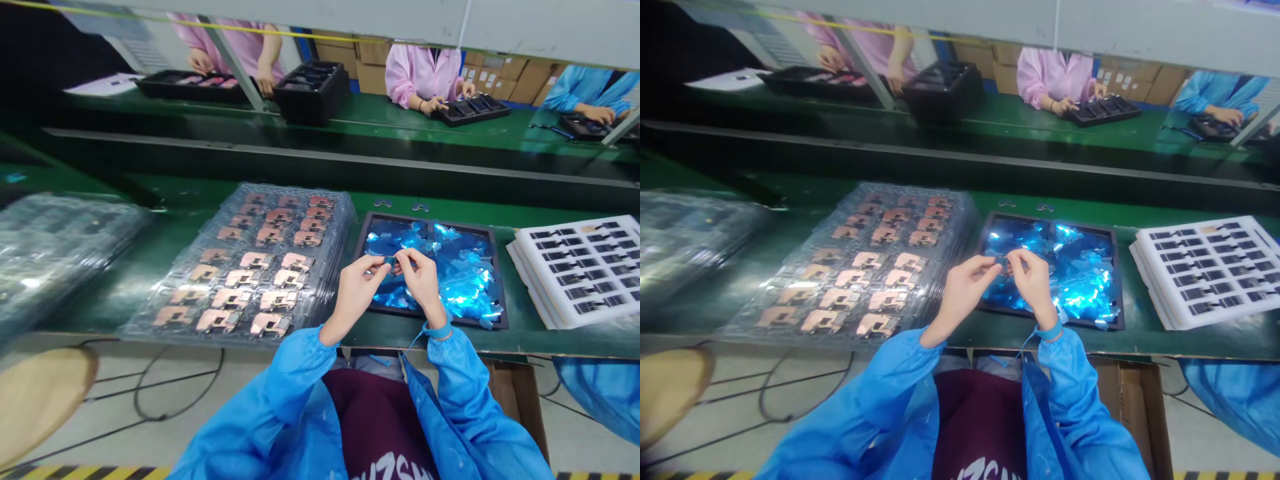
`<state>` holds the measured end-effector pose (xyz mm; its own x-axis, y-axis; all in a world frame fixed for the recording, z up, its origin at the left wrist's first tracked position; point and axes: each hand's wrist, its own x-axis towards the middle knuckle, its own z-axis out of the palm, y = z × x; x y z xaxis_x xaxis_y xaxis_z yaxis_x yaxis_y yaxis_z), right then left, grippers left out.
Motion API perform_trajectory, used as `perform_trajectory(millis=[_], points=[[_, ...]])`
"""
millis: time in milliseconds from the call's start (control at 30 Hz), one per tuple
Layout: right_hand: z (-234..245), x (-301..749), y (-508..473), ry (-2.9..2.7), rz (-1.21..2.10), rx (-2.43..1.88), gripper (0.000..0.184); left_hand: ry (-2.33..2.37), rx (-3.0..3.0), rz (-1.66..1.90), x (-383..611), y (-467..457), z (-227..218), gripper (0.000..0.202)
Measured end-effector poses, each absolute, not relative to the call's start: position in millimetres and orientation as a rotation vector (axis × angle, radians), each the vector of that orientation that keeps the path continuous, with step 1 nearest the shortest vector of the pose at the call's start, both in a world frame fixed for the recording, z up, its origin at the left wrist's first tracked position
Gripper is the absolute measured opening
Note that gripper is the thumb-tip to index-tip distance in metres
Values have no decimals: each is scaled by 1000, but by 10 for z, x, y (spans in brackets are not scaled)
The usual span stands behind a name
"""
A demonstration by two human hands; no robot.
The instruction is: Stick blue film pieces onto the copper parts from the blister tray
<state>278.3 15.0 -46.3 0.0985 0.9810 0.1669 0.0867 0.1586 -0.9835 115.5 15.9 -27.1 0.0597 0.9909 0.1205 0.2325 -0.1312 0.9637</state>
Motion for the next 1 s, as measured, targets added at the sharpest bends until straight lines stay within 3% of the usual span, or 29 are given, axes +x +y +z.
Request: perform_trajectory(millis=[333, 533, 767, 1000], points=[[-478, 2722, 182, -1762, 282, -1281, 21, 1281, 1160, 1160, 1083, 203, -409, 32], [-488, 2744, 186, -1801, 138, -1278, 23, 1134, 889, 1086, 1047, 168, -393, 46], [-432, 2759, 67, -1937, 78, -1211, 23, 945, 643, 1080, 991, 198, -422, 42], [-405, 2771, 22, -1943, 51, -1108, 21, 843, 477, 1192, 964, 253, -403, 19]])
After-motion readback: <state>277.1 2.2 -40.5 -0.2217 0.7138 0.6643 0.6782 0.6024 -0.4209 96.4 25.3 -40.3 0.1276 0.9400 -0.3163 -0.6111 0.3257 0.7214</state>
